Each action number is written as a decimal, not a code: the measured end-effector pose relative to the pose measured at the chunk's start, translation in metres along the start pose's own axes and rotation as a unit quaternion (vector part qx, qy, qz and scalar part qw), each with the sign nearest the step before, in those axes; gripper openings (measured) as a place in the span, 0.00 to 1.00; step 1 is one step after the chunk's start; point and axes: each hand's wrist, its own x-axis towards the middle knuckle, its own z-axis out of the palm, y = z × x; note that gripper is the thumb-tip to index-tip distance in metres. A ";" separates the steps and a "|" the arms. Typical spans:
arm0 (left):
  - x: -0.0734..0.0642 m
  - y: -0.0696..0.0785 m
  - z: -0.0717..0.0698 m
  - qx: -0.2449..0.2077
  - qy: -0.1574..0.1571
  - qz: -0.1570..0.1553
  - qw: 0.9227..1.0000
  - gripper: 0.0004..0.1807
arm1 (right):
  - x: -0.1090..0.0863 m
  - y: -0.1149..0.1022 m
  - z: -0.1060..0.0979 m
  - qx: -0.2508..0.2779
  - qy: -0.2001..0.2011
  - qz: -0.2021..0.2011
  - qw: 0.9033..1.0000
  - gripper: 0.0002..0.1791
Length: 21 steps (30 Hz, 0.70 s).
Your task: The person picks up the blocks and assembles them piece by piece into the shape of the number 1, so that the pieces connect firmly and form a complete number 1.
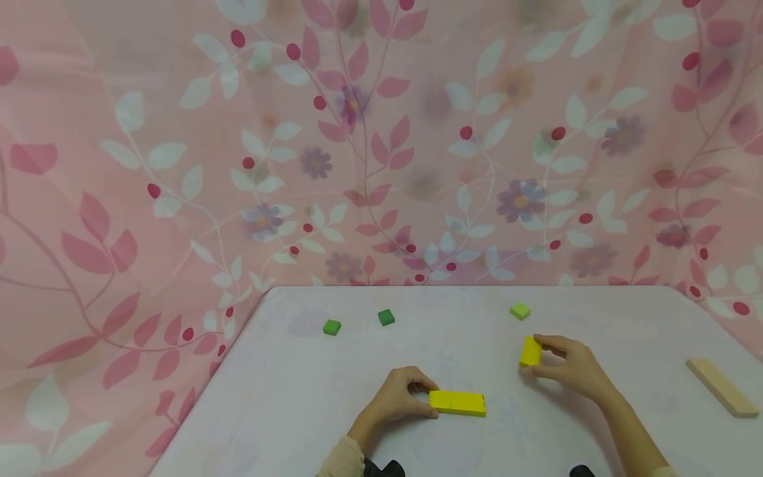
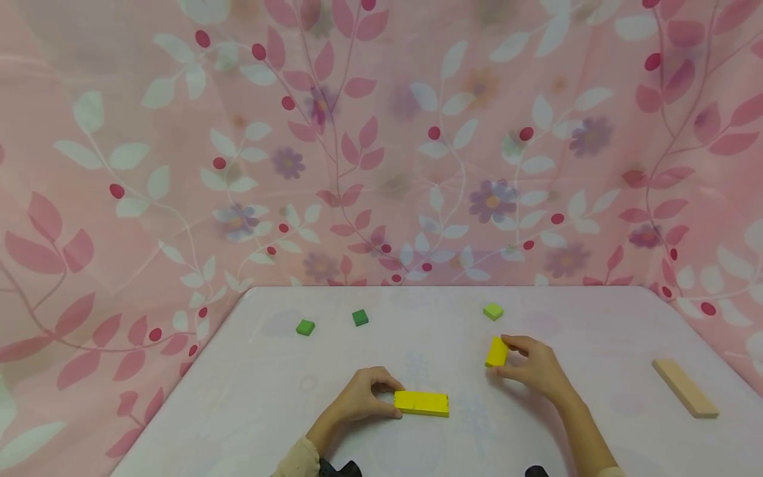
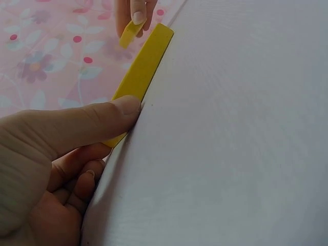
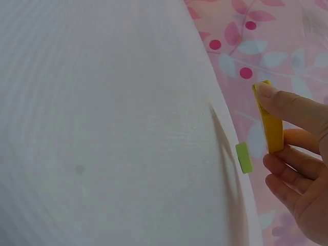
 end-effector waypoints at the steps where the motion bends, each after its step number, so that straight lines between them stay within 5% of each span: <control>1: 0.000 0.000 0.000 -0.001 0.000 0.001 1.000 0.19 | 0.001 -0.001 0.001 0.002 0.002 -0.004 1.000 0.34; 21: 0.000 0.002 0.000 -0.004 -0.003 -0.007 1.000 0.18 | 0.017 -0.024 0.029 0.016 -0.028 -0.027 0.999 0.33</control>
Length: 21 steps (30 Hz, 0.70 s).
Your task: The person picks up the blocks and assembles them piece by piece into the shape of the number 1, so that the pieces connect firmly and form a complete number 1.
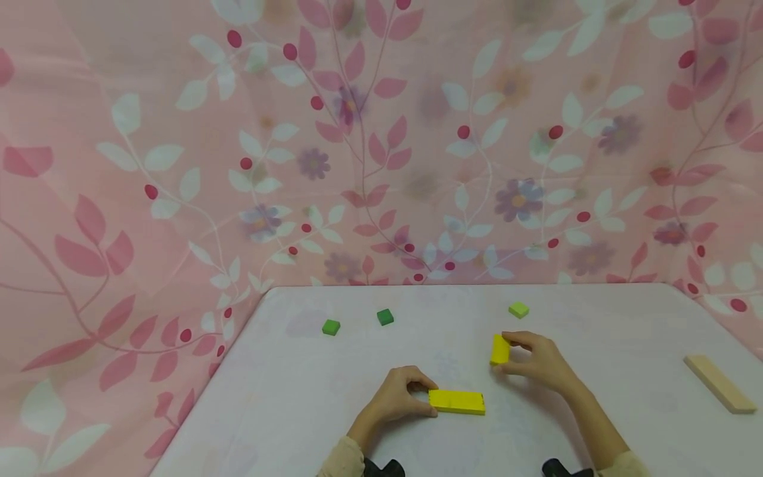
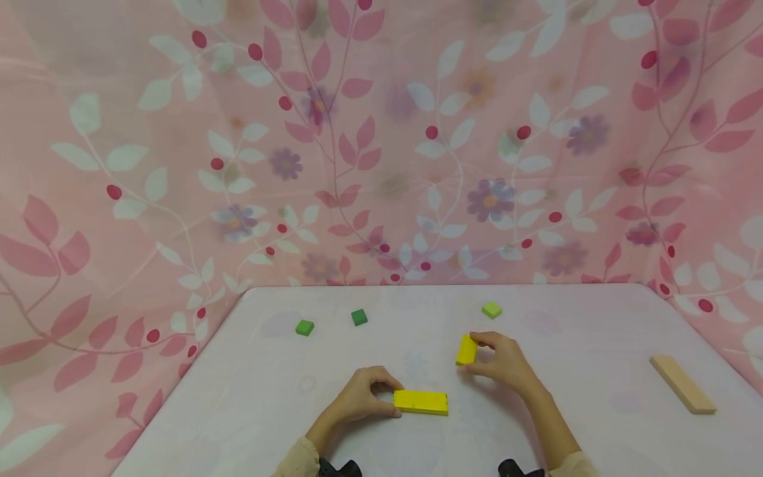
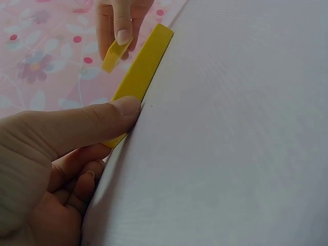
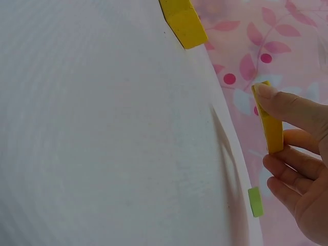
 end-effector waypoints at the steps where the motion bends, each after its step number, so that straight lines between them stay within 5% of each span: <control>1: 0.000 0.000 0.000 0.001 0.000 0.000 1.000 0.18 | 0.001 -0.001 0.001 0.001 0.000 0.000 1.000 0.33; 21: 0.000 -0.002 0.001 0.011 0.003 0.012 1.000 0.18 | 0.011 -0.011 0.025 0.020 -0.027 -0.021 0.999 0.33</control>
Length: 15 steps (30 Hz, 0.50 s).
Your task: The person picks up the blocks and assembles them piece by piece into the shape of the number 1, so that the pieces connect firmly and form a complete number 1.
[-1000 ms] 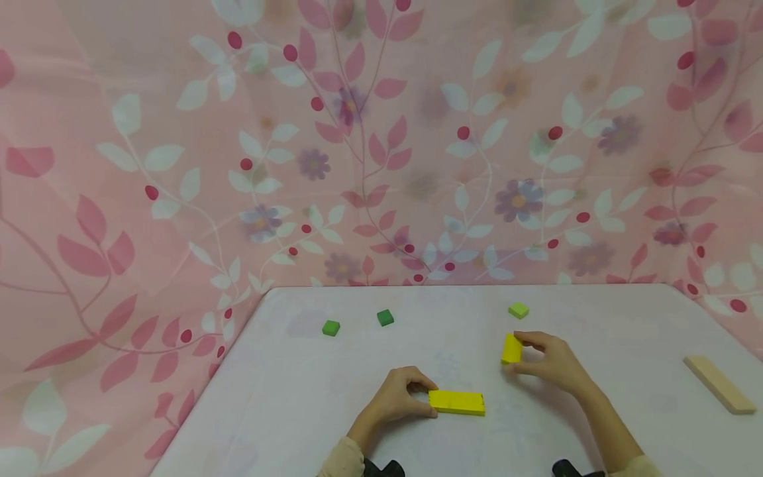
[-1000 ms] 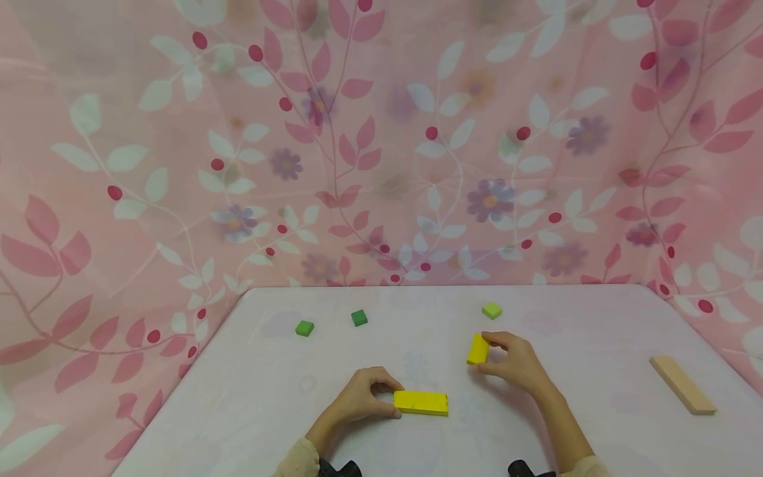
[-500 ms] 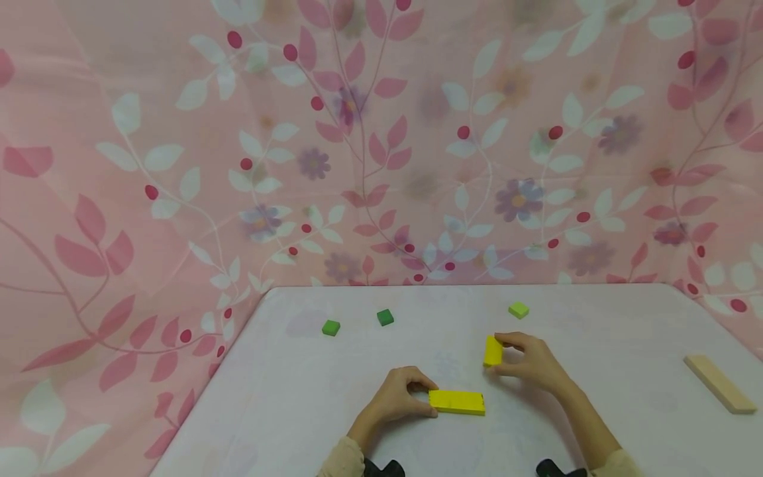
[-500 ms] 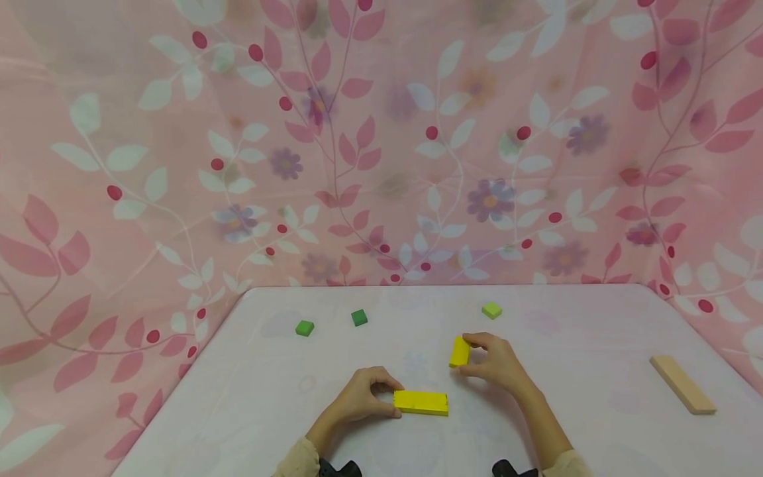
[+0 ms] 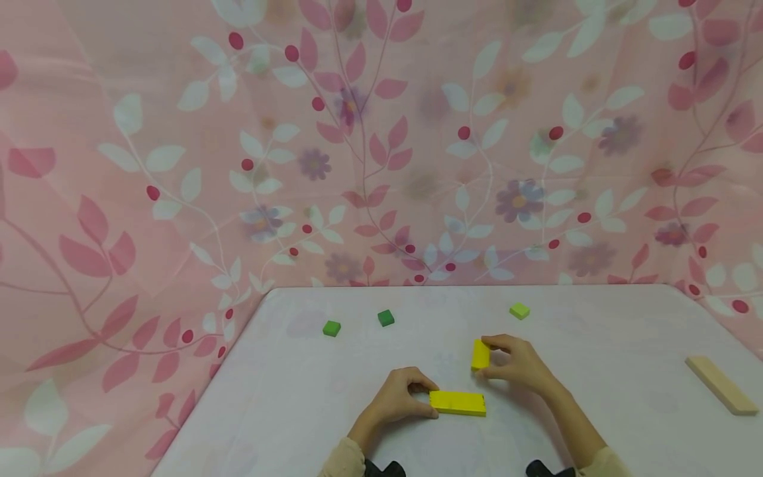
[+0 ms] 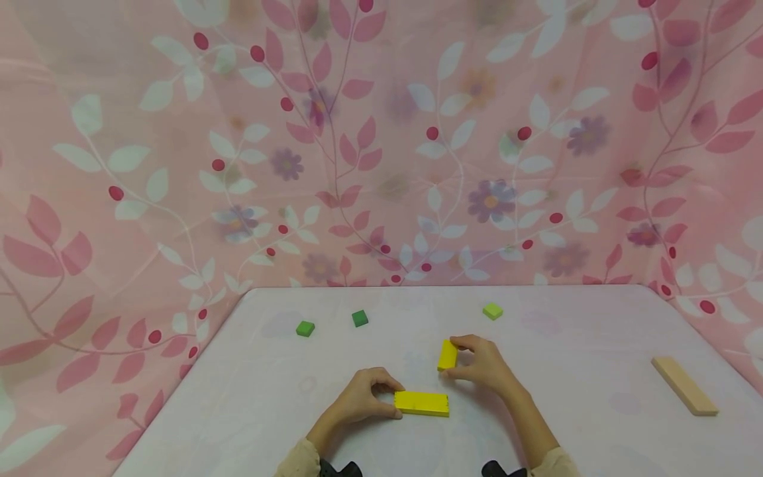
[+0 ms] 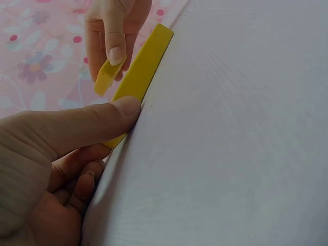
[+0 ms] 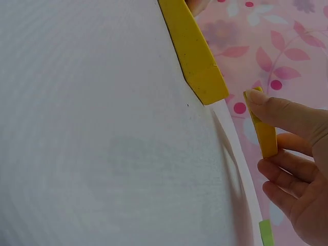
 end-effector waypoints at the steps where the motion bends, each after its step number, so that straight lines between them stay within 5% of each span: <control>1: 0.000 0.000 0.000 0.000 0.001 0.002 1.000 0.18 | 0.000 0.000 0.001 0.003 0.000 -0.001 1.000 0.33; 15: -0.001 0.001 -0.001 -0.006 -0.002 0.003 1.000 0.18 | 0.007 -0.002 0.017 0.009 -0.035 0.015 0.999 0.34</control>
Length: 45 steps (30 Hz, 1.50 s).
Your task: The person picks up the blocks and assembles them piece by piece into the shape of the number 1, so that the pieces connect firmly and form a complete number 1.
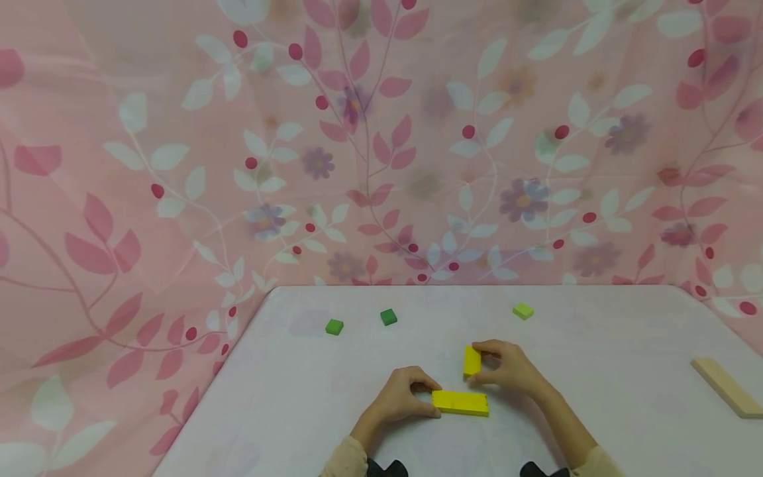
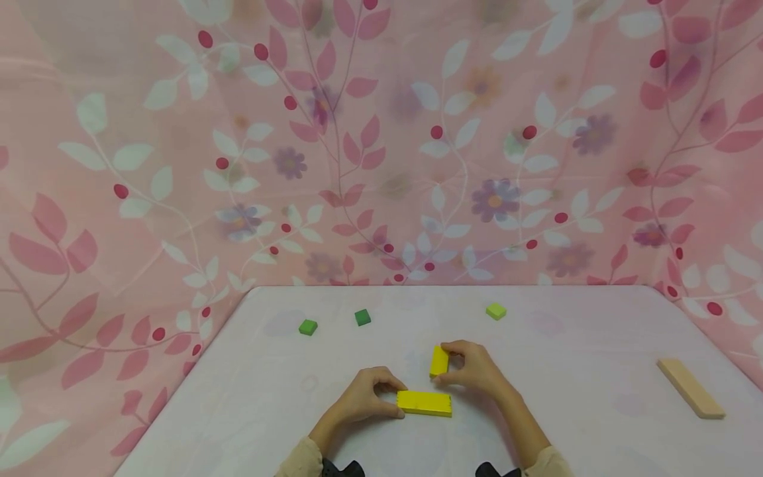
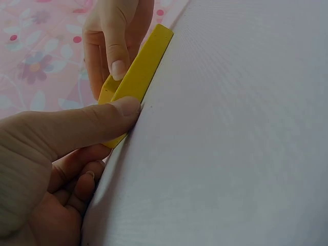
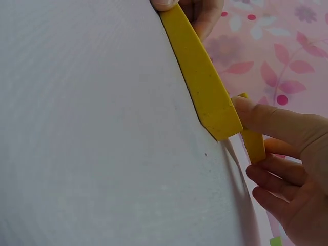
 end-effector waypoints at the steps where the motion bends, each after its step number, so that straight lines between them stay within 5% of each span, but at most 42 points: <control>1: 0.000 0.000 0.000 0.000 0.000 0.000 1.000 0.18 | 0.000 0.000 0.001 0.002 -0.004 0.007 1.000 0.34; 7: 0.001 0.000 0.000 0.003 -0.002 -0.003 1.000 0.18 | 0.002 -0.003 0.007 0.007 -0.020 0.027 0.999 0.35; 17: 0.001 -0.001 0.000 0.006 -0.002 -0.007 1.000 0.18 | 0.002 -0.007 0.014 -0.003 -0.031 -0.021 0.999 0.34; 45: 0.000 0.000 0.001 0.014 0.001 -0.001 1.000 0.18 | -0.001 -0.007 0.011 -0.011 -0.088 -0.058 0.994 0.31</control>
